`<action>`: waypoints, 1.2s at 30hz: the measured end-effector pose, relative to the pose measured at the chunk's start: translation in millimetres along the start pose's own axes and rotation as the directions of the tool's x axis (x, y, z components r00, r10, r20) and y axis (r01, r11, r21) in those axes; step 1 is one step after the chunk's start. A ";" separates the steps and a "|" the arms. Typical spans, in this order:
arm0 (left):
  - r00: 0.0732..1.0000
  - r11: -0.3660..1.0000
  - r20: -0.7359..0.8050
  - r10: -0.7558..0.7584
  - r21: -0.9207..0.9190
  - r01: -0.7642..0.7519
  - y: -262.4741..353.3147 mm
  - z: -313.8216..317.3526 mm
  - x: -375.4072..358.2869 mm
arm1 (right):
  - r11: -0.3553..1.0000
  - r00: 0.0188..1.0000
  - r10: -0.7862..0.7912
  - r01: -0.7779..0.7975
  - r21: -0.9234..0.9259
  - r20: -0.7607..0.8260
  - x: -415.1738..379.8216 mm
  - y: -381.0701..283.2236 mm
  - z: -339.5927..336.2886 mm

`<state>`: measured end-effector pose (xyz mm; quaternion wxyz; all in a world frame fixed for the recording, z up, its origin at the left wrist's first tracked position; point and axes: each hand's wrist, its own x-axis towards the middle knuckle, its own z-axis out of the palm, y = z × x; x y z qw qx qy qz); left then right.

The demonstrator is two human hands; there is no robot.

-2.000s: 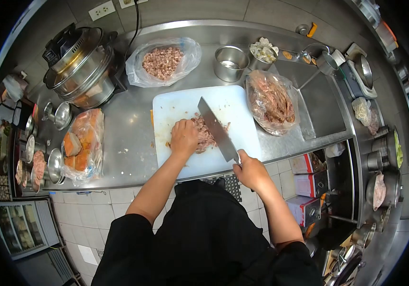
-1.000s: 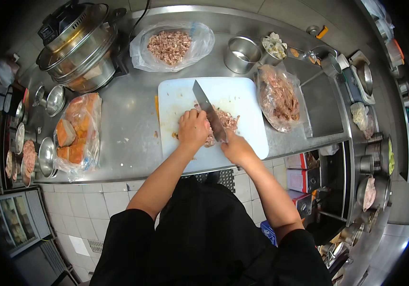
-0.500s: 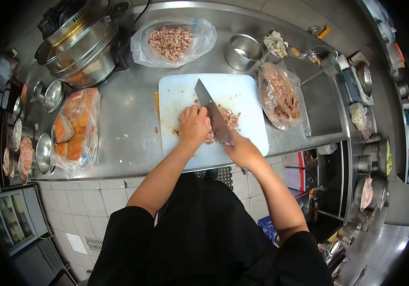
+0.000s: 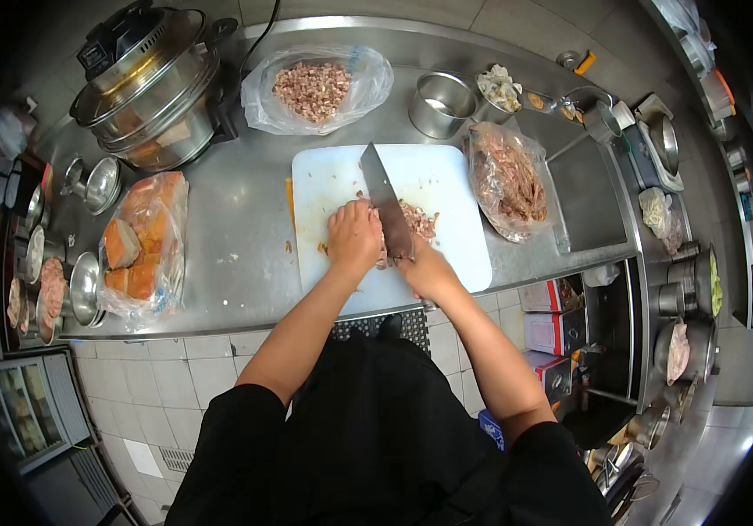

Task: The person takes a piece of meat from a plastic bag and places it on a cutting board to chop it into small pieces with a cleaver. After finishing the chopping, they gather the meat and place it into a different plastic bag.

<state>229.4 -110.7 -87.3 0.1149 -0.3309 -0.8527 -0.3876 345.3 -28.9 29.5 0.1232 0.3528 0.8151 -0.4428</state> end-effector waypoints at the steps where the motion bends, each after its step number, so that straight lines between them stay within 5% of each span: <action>1: 1.000 1.000 -0.001 0.002 -0.001 -0.002 -1.7 -1.3 -2.0 | 1.000 1.000 -0.013 0.013 -0.009 -0.006 -4.9 5.6 -6.2; 6: 0.998 0.999 0.055 0.031 -0.033 -0.030 -5.5 -8.5 -4.1 | 0.975 0.994 -0.094 0.102 -0.198 0.047 -48.9 7.7 -50.0; 8: 0.996 1.000 0.085 0.030 -0.007 -0.029 -5.1 -8.3 -2.9 | 0.915 0.979 -0.072 0.141 -0.378 0.192 -58.6 7.5 -56.7; 13: 0.992 0.999 0.123 0.037 0.012 -0.039 -6.0 -7.9 -0.2 | 0.984 0.967 0.067 -0.024 -0.175 0.244 -29.9 0.7 -22.9; 19: 0.994 0.993 0.035 0.101 0.057 -0.103 -6.0 -3.4 -0.5 | 0.962 0.984 -0.171 0.178 -0.205 0.050 20.0 36.4 9.5; 21: 0.993 0.995 0.097 0.060 0.079 -0.068 -6.0 -4.4 -1.1 | 0.842 0.921 -0.390 0.360 -0.403 0.008 15.7 44.0 -2.4; 22: 0.993 0.995 0.098 0.060 0.078 -0.067 -5.9 -4.6 -1.7 | 0.842 0.922 -0.388 0.358 -0.403 0.008 -1.7 29.9 -16.4; 24: 0.995 0.992 0.084 0.046 0.113 -0.056 -5.2 -3.0 -2.0 | 0.974 0.966 0.037 0.023 -0.226 0.256 -47.9 -14.8 -50.8; 29: 0.995 0.995 0.089 0.053 0.083 -0.060 -5.4 -4.3 -1.7 | 0.995 0.964 0.083 -0.067 -0.072 0.251 -41.0 17.6 -2.6; 31: 0.993 0.995 0.098 0.059 0.079 -0.067 -5.5 -4.7 -3.8 | 0.982 0.990 -0.134 0.128 -0.138 -0.035 2.4 56.7 46.0; 36: 0.997 0.997 0.073 0.033 0.071 -0.038 -4.9 -4.0 -2.2 | 0.995 0.995 -0.092 0.092 -0.030 0.029 24.2 12.7 20.9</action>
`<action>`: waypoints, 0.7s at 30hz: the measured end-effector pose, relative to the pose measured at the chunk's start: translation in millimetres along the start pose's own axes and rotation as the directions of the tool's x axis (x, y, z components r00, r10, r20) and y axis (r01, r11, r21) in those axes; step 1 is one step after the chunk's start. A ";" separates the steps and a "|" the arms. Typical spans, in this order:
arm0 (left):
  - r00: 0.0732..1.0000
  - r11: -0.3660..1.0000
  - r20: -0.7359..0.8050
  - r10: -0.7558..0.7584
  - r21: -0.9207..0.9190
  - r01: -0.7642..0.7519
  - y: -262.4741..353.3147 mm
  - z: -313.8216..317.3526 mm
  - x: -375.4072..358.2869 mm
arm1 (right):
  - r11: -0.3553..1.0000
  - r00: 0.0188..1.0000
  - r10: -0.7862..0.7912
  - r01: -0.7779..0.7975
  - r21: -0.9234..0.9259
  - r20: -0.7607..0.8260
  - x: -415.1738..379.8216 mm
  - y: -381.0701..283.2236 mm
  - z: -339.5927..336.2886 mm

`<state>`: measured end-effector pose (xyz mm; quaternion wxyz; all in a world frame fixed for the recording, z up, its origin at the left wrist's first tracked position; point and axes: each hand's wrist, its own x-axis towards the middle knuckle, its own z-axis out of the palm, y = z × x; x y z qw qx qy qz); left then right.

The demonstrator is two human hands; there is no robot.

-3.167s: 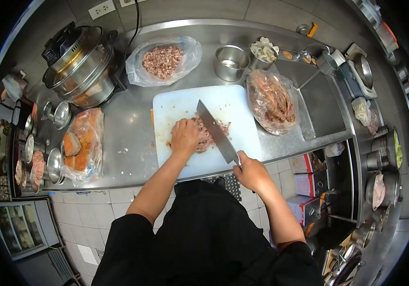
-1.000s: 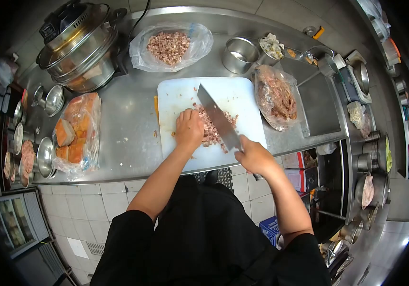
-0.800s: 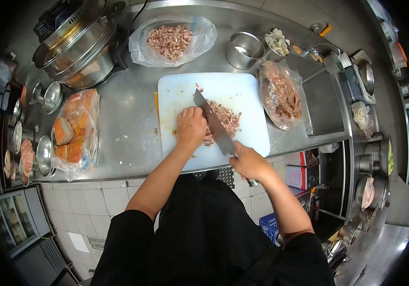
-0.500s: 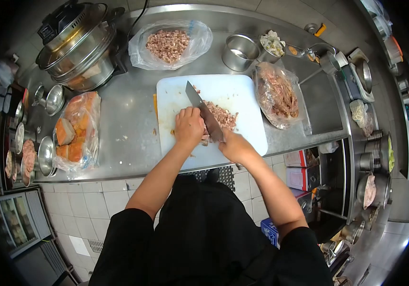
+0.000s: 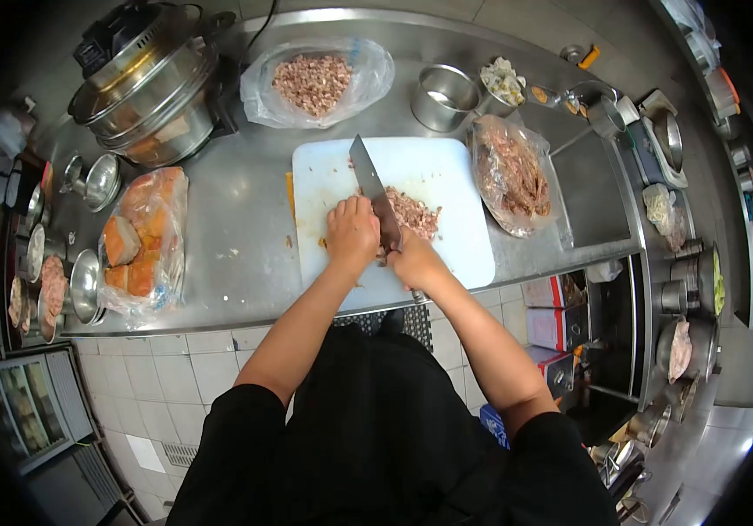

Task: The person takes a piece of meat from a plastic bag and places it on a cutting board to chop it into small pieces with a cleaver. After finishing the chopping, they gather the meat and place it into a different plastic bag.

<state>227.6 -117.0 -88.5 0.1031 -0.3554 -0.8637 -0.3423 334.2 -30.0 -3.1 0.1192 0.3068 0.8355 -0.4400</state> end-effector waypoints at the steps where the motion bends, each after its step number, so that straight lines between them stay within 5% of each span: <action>1: 1.000 1.000 -0.016 0.004 0.006 -0.004 -2.7 -0.4 0.0 | 0.999 1.000 0.007 -0.007 0.040 0.012 0.2 -4.7 -6.0; 3: 0.996 0.994 -0.077 -0.035 -0.110 0.027 -4.9 1.1 -4.6 | 0.995 0.999 -0.016 0.012 0.095 0.034 -17.7 -9.9 -23.9; 5: 0.998 0.995 -0.069 0.000 -0.096 -0.007 -10.0 -1.0 -8.0 | 0.994 0.999 0.005 0.000 -0.107 0.044 -42.0 -20.1 -45.3; 11: 0.999 0.999 -0.012 0.037 -0.029 -0.038 -8.2 -6.0 -5.5 | 0.940 0.966 0.121 -0.037 -0.340 0.229 -91.1 -24.6 -73.7; 15: 0.998 0.997 -0.023 0.061 -0.037 -0.061 -10.7 -3.7 -3.9 | 0.990 0.970 0.096 -0.069 -0.124 0.225 -66.3 -21.0 -45.3; 21: 0.998 0.998 -0.025 0.057 -0.024 -0.057 -8.9 -3.2 -4.1 | 0.994 0.998 -0.025 0.031 -0.106 0.054 -8.3 -1.3 -5.2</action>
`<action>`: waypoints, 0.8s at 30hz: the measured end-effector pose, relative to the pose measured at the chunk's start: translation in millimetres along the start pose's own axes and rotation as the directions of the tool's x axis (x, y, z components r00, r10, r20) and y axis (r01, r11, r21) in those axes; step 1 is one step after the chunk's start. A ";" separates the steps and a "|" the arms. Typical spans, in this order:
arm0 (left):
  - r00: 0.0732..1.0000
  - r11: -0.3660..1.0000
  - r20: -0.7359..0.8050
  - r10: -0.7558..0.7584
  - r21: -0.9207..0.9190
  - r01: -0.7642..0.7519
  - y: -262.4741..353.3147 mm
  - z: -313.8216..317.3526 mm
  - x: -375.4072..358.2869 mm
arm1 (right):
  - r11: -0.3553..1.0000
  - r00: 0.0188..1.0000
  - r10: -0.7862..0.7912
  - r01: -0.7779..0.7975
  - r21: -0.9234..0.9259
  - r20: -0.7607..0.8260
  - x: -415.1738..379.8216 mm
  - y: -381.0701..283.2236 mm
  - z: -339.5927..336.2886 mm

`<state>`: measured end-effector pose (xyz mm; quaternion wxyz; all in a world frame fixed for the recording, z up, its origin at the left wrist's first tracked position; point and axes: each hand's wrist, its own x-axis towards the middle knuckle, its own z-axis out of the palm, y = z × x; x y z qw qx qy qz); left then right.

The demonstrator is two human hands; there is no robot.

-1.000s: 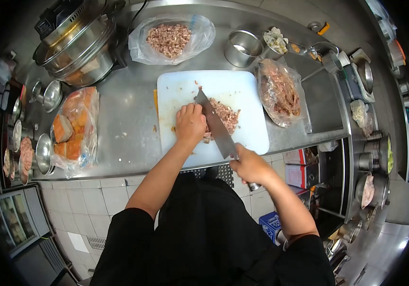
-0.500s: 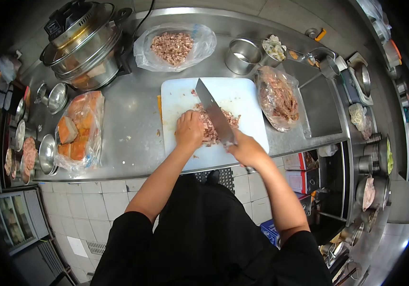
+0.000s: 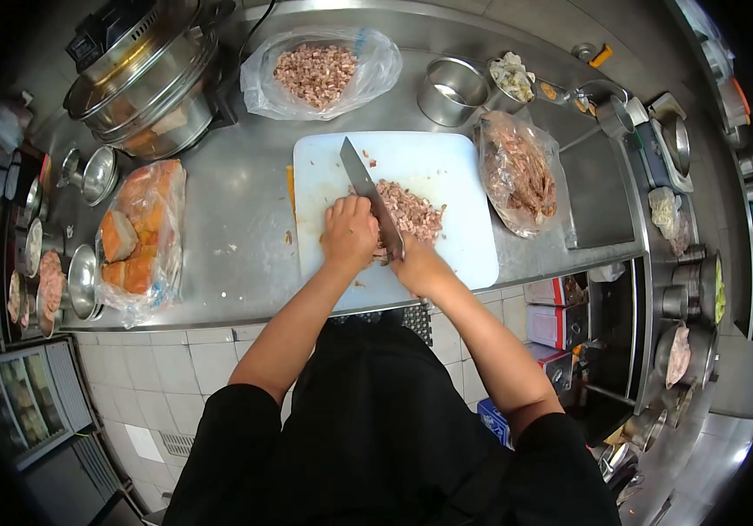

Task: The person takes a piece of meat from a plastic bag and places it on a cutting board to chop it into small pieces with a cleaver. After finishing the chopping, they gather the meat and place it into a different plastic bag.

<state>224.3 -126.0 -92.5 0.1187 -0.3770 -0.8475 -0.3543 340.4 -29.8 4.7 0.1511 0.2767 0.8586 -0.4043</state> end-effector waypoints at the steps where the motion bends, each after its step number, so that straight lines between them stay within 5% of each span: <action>1: 1.000 1.000 -0.007 0.008 0.003 -0.008 0.2 -0.5 1.0 | 1.000 0.999 0.002 -0.003 0.007 0.035 -2.6 -6.4 -10.5; 6: 1.000 0.999 -0.028 -0.002 0.045 0.003 -0.1 1.2 0.1 | 0.995 0.974 0.103 -0.097 -0.039 0.202 -62.6 -27.4 -60.1; 10: 0.999 0.999 0.013 -0.029 0.016 0.029 2.7 -1.7 0.3 | 0.980 0.953 0.190 -0.199 0.018 0.236 -73.1 -13.1 -32.2; 12: 1.000 1.000 -0.002 -0.018 0.011 0.018 2.3 -3.0 1.3 | 0.954 0.981 0.150 -0.176 0.242 0.124 -51.5 -7.0 4.6; 15: 0.999 1.000 -0.036 -0.022 0.001 0.022 2.3 0.6 0.3 | 0.979 0.994 0.106 -0.103 0.175 -0.010 -20.9 -10.3 21.2; 22: 0.988 0.995 -0.129 -0.084 -0.072 0.075 -1.1 -2.0 5.9 | 0.956 0.999 0.047 -0.038 0.292 -0.024 -28.8 -6.3 -13.9; 24: 0.987 0.982 -0.021 -0.157 -0.114 0.154 -10.7 -12.8 21.9 | 0.948 0.995 0.088 -0.069 0.312 -0.046 -41.1 -3.8 -26.6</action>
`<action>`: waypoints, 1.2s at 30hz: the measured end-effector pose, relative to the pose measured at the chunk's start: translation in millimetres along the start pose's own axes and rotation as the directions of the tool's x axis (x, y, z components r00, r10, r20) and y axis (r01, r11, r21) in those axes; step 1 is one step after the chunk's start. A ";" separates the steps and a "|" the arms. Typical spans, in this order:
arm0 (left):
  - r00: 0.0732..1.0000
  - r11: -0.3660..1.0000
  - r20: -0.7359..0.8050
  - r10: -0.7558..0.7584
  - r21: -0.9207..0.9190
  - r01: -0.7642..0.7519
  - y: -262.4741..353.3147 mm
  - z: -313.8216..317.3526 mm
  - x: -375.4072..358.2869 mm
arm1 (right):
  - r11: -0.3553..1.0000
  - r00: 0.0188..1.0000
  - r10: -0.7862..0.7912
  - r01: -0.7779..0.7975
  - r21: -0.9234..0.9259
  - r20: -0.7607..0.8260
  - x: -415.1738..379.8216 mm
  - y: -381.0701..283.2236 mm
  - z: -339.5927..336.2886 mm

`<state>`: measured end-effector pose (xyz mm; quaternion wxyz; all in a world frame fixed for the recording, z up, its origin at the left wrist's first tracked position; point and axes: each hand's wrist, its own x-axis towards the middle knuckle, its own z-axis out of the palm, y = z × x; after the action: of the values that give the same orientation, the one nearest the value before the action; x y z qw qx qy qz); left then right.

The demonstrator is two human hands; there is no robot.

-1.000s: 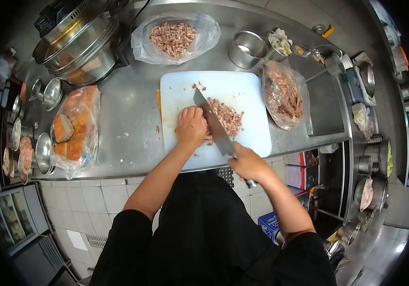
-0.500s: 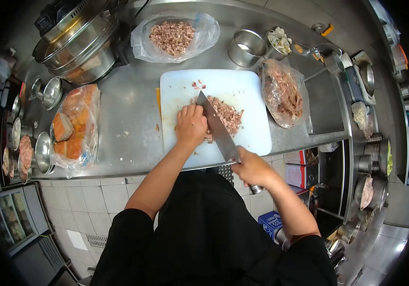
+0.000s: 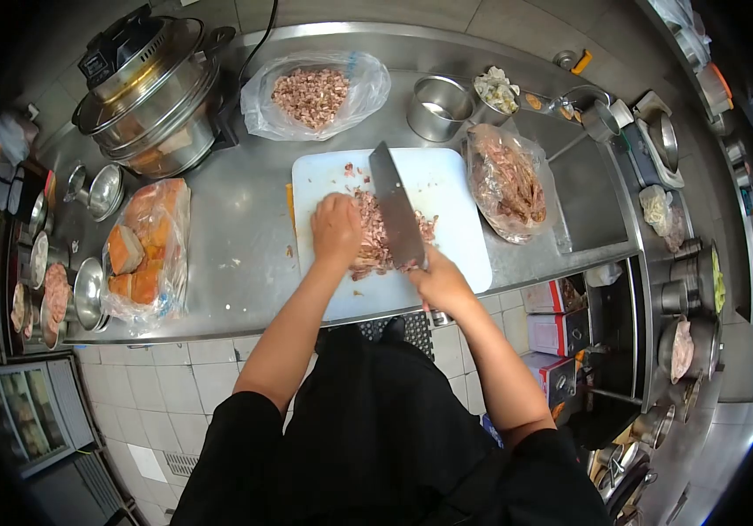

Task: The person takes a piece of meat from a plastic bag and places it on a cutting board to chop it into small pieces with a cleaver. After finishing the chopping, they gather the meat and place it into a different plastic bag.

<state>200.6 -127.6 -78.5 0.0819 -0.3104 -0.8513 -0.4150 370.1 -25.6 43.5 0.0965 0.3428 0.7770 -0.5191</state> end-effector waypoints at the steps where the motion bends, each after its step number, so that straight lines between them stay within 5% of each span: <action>1: 1.000 0.999 -0.014 -0.011 0.053 0.011 -0.8 -1.8 11.9 | 0.999 0.999 0.035 -0.034 0.021 -0.026 -3.7 1.1 -4.7; 2: 1.000 0.998 -0.019 -0.011 0.055 0.012 -2.1 -6.0 20.7 | 0.999 0.999 0.029 -0.029 0.018 -0.025 -2.9 8.2 -6.7; 4: 0.932 0.978 0.361 -0.041 0.207 -0.037 -4.7 -15.7 33.8 | 0.998 0.999 0.012 -0.009 0.068 -0.049 0.7 20.1 -7.6; 8: 0.927 0.995 0.365 0.083 0.024 -0.098 -20.7 -8.2 -0.3 | 0.997 0.999 -0.008 0.011 0.079 -0.034 -10.6 22.2 -6.6; 10: 0.992 0.992 0.098 0.077 -0.108 -0.066 -17.0 -2.8 -18.3 | 0.999 0.999 -0.005 0.004 -0.035 -0.036 -21.1 10.5 -6.2; 16: 0.987 0.983 0.085 0.140 0.104 -0.149 -5.4 1.2 -24.3 | 0.886 0.990 -0.019 0.082 -0.457 0.142 -29.0 -5.0 -20.6; 20: 0.984 0.981 0.106 0.140 0.119 -0.152 -1.3 0.7 -22.9 | 0.885 0.977 0.012 0.088 -0.457 0.212 -29.4 -0.2 -12.1; 22: 0.982 0.985 0.119 0.144 0.073 -0.154 -5.9 1.4 -22.1 | 0.961 0.980 0.041 0.014 -0.278 0.194 -6.4 -4.9 9.5; 24: 0.983 0.985 0.126 0.133 0.093 -0.145 -7.4 2.9 -24.1 | 0.952 0.977 0.124 -0.068 -0.298 0.175 19.1 -2.3 32.2; 25: 0.984 0.984 0.121 0.128 0.111 -0.142 -6.4 4.5 -22.1 | 0.906 0.982 -0.187 0.186 -0.381 0.037 47.0 31.0 49.7; 26: 0.985 0.983 0.113 0.133 0.111 -0.146 -5.7 5.2 -21.0 | 0.776 0.869 -0.490 0.400 -0.489 -0.068 63.3 48.5 58.0; 27: 0.986 0.983 0.105 0.130 0.117 -0.142 -5.2 4.5 -24.0 | 0.778 0.868 -0.490 0.399 -0.486 -0.073 58.2 37.4 52.3; 29: 0.988 0.982 0.081 0.131 0.127 -0.140 -5.7 3.1 -21.3 | 0.951 0.989 -0.073 0.109 -0.290 0.130 38.4 -12.2 23.6; 36: 0.990 0.983 0.068 0.126 0.130 -0.134 -6.3 3.2 -24.1 | 0.923 0.955 0.149 -0.042 -0.382 0.255 -33.6 -29.9 -6.9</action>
<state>216.3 -139.2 -94.3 0.1039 -0.3712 -0.8573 -0.3413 377.7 -40.8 85.7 0.2936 0.2793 0.8221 -0.3999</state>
